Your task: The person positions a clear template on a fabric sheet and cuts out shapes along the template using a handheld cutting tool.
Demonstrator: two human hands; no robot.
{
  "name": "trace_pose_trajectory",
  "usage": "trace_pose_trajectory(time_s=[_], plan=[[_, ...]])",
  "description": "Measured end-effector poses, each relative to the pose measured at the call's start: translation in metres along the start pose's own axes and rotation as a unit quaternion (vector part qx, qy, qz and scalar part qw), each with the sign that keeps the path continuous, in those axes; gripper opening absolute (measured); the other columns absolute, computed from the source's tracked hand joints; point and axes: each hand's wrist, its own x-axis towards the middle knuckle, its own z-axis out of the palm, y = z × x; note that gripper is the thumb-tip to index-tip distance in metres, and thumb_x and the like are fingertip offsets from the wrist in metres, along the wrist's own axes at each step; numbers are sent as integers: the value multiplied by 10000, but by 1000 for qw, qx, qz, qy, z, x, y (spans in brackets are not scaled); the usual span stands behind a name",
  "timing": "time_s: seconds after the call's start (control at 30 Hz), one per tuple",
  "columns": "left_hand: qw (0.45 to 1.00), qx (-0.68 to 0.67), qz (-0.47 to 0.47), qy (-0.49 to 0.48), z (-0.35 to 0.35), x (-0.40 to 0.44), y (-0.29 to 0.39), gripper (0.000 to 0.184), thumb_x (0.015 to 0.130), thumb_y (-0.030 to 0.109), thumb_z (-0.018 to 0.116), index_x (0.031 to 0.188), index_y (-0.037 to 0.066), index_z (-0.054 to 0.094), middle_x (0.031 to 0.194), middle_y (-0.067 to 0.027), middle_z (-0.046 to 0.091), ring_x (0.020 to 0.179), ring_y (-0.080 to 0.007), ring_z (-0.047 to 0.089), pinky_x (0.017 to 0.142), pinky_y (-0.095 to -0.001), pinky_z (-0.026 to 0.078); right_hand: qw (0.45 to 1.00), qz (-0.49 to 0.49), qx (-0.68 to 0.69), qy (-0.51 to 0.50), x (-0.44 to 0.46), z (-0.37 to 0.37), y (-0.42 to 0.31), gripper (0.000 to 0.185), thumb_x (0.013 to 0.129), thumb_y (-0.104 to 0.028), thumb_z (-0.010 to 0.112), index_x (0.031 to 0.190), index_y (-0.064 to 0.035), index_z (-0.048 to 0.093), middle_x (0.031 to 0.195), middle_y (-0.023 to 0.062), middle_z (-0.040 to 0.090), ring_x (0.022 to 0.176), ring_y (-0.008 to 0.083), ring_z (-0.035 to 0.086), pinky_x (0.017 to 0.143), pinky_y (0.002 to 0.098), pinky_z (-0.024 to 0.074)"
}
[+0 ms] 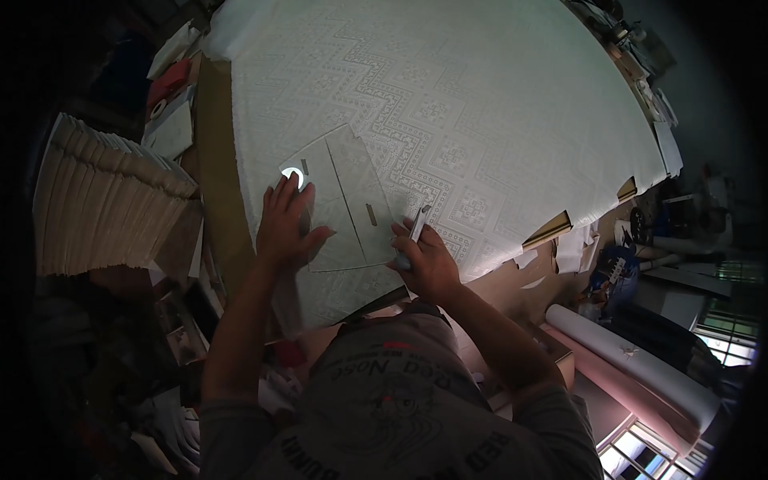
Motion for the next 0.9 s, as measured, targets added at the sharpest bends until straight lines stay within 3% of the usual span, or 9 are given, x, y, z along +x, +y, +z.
trace_pose_trajectory(time_s=[0.2,0.3,0.9], plan=[[1000,-5,0,2,-1,0,0,883,827,567,803,1516,78,546,1660,-242,364,1553,-461,297,1277,-618,169,1000,-18,4,-6,1,-2,2,520,790,-161,881,1193,-92,560,1403,167,672,1381,438,554,1125,542,469],[1000,-3,-7,-4,-1,1,1,886,820,562,806,1514,76,548,1656,-241,371,1553,-456,301,1278,-615,172,1000,-10,-2,-6,1,-2,0,556,763,-126,905,1186,-98,545,1423,164,670,1395,421,549,1108,501,483],[1000,-8,-13,-8,-4,1,2,904,828,590,787,1518,61,540,1662,-241,362,1569,-428,285,1290,-606,148,1000,-12,-8,-9,2,-2,0,553,766,-151,907,1195,-83,566,1414,169,676,1374,417,566,1113,498,483]])
